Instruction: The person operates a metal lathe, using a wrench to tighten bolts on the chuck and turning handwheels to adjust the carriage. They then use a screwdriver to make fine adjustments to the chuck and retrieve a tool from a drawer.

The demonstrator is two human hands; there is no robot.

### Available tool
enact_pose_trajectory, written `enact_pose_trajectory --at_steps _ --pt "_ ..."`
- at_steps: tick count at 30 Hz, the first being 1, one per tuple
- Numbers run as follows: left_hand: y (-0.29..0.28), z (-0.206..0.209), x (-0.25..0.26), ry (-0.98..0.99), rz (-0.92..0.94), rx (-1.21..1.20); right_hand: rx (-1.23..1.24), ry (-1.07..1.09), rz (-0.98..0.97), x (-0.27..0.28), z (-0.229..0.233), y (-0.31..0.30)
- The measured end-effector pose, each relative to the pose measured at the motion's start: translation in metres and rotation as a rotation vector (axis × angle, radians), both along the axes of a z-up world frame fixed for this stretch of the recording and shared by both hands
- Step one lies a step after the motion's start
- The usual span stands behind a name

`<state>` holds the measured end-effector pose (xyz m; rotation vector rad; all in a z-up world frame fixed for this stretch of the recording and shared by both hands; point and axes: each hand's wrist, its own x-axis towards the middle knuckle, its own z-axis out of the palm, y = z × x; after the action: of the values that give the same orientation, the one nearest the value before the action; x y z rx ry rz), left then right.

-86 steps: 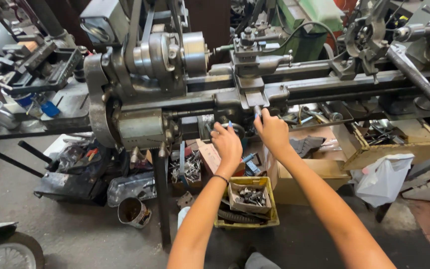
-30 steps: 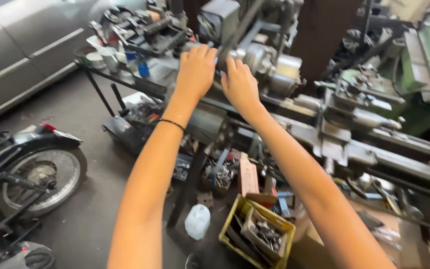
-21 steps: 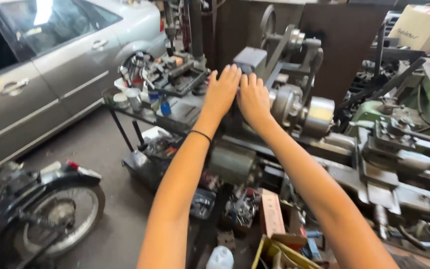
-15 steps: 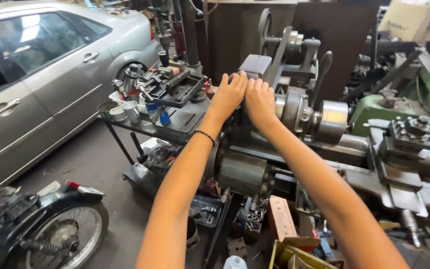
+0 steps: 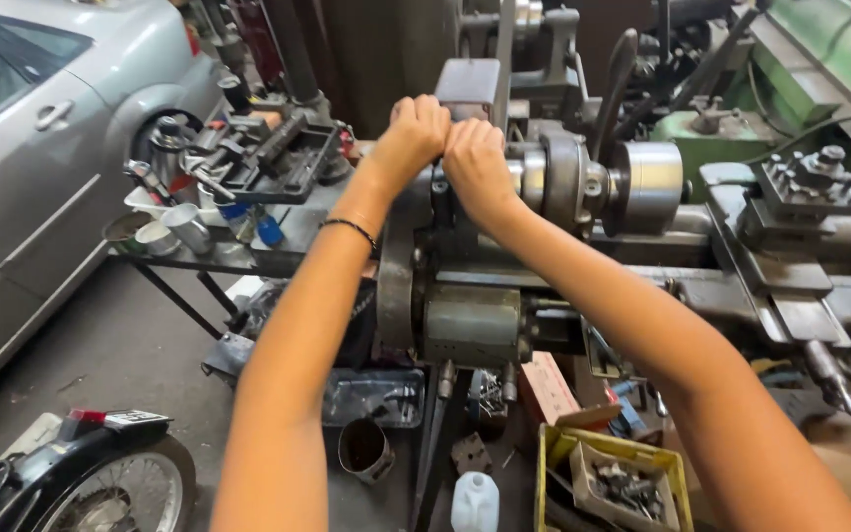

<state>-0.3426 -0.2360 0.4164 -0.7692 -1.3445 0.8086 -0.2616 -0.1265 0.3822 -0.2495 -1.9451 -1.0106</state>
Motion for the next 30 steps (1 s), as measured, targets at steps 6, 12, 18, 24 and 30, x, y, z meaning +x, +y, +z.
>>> enact_pose_trajectory --at_steps 6,12,18,24,30 --pt "-0.004 0.007 -0.011 0.035 -0.066 -0.101 0.078 0.031 -0.034 0.016 0.009 -0.005" --pt "-0.01 0.016 -0.006 0.062 -0.04 -0.226 0.112 0.033 -0.092 0.019 0.008 -0.009" --pt "-0.011 0.019 -0.008 0.08 -0.026 -0.287 0.147 0.041 -0.07 0.023 0.012 -0.008" --pt "-0.009 0.022 -0.016 0.019 -0.083 -0.317 0.103 0.049 0.124 0.015 0.016 0.012" --pt "-0.011 0.026 -0.016 0.044 -0.106 -0.385 0.177 0.015 0.14 0.02 0.015 0.015"
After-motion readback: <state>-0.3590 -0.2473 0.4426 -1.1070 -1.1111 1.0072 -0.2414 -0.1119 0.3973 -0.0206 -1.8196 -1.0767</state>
